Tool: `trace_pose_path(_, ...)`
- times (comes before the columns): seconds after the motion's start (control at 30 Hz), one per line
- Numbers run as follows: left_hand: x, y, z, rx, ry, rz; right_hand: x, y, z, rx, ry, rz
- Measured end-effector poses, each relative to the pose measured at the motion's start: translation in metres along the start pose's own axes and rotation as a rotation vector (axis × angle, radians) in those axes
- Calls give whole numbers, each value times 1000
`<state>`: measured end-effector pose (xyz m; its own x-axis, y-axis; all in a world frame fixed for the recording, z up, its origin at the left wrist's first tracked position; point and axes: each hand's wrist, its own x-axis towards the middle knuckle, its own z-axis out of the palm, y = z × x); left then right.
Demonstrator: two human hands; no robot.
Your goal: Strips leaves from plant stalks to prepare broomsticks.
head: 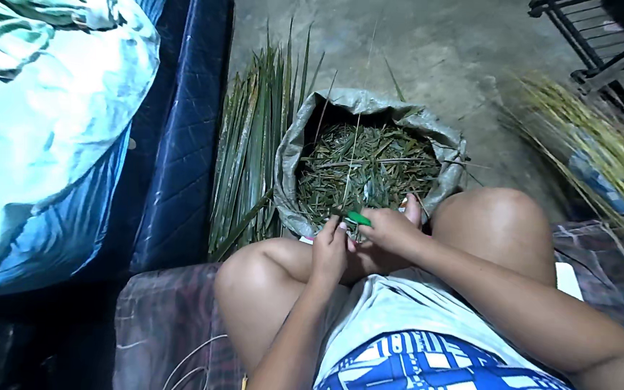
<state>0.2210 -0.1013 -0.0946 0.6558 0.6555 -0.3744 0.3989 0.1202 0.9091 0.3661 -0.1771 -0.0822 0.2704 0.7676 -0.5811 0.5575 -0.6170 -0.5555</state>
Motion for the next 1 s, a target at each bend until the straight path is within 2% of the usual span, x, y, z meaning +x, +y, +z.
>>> trace_pose_path(0.1,-3,7,1,-11,-21,20,15,6,-14,-55,151,102)
trace_pose_path(0.17,-6,11,2,-31,-31,23,31,21,-21,1,277,151)
trace_pose_path(0.23,-7,9,4,-90,-36,26,37,30,-28,54,328,185)
trace_pose_path(0.3,-5,7,3,-175,-45,3,27,24,-27,101,292,131)
trace_pose_path(0.4,-2,5,-1,-325,-45,-52,5,9,-8,85,73,-16)
trace_pose_path(0.47,-1,8,-3,-428,-55,-109,-2,3,5,47,14,-81)
trace_pose_path(0.6,1,10,-7,-647,-75,-217,3,-1,-5,-113,48,-100)
trace_pose_path(0.7,5,16,-11,-709,-67,-257,7,-6,-7,-142,77,-83)
trace_pose_path(0.87,2,12,-11,-692,-97,-263,26,13,-20,-8,168,114)
trace_pose_path(0.93,1,12,-10,-684,-121,-264,28,20,-25,30,217,129)
trace_pose_path(1.0,0,13,-8,-693,-123,-254,19,14,-23,49,193,116)
